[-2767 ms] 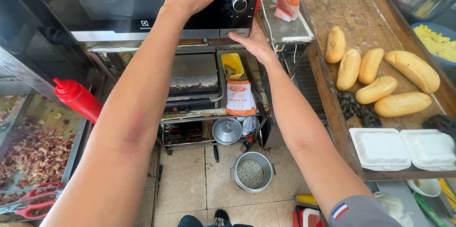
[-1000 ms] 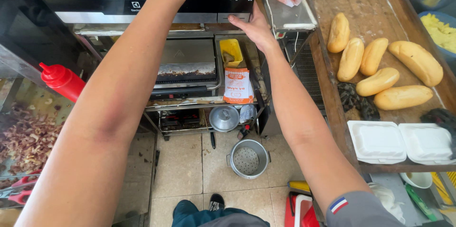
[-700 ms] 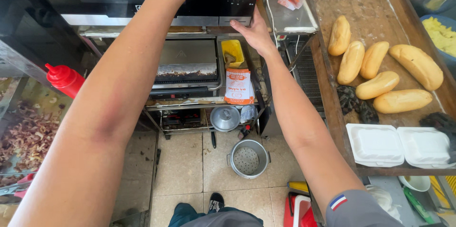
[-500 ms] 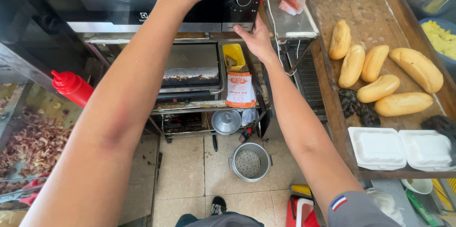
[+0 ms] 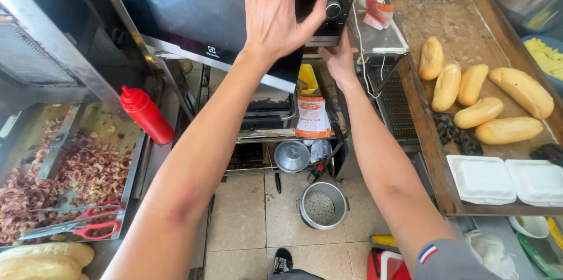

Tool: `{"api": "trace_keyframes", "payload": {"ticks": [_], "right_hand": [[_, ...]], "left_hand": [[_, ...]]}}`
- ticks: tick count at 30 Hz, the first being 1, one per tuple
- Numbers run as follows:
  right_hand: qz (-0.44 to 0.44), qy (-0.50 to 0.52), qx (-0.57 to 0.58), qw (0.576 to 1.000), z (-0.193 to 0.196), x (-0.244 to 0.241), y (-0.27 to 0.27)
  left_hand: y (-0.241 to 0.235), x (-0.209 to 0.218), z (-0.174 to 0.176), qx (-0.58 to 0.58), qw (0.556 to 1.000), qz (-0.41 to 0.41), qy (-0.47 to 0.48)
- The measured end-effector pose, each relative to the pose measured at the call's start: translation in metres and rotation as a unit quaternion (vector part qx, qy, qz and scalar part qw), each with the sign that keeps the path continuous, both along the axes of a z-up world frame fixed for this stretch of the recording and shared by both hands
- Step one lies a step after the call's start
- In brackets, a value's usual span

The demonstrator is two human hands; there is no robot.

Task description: The person places a container with yellow food into a microwave, sets the timer, and then assembles a meal in a styrofoam container by adding herbs, sauce, sliced cucumber, and meat using tongs and scissors. The person works at a food preparation counter with various ingredients and tools visible.

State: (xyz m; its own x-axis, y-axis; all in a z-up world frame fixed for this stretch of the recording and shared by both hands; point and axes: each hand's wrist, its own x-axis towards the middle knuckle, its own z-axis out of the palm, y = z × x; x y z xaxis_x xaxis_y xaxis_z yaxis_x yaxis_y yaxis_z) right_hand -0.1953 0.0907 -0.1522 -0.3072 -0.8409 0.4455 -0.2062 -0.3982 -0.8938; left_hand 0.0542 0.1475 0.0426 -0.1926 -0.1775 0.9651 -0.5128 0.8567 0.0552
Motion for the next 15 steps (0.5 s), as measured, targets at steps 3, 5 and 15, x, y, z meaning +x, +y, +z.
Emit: {"api": "trace_keyframes", "payload": {"ticks": [3, 5, 15], "right_hand": [[-0.209, 0.071, -0.041, 0.975, -0.007, 0.023, 0.018], [-0.274, 0.115, -0.071, 0.952, -0.007, 0.040, 0.025], [-0.041, 0.065, 0.074, 0.994, 0.051, 0.159, -0.056]], "left_hand": [[0.052, 0.043, -0.003, 0.016, 0.999, -0.025, 0.028], [0.083, 0.074, -0.005, 0.037, 0.997, -0.035, 0.052], [0.174, 0.231, 0.010, 0.078, 0.982, 0.116, 0.131]]}}
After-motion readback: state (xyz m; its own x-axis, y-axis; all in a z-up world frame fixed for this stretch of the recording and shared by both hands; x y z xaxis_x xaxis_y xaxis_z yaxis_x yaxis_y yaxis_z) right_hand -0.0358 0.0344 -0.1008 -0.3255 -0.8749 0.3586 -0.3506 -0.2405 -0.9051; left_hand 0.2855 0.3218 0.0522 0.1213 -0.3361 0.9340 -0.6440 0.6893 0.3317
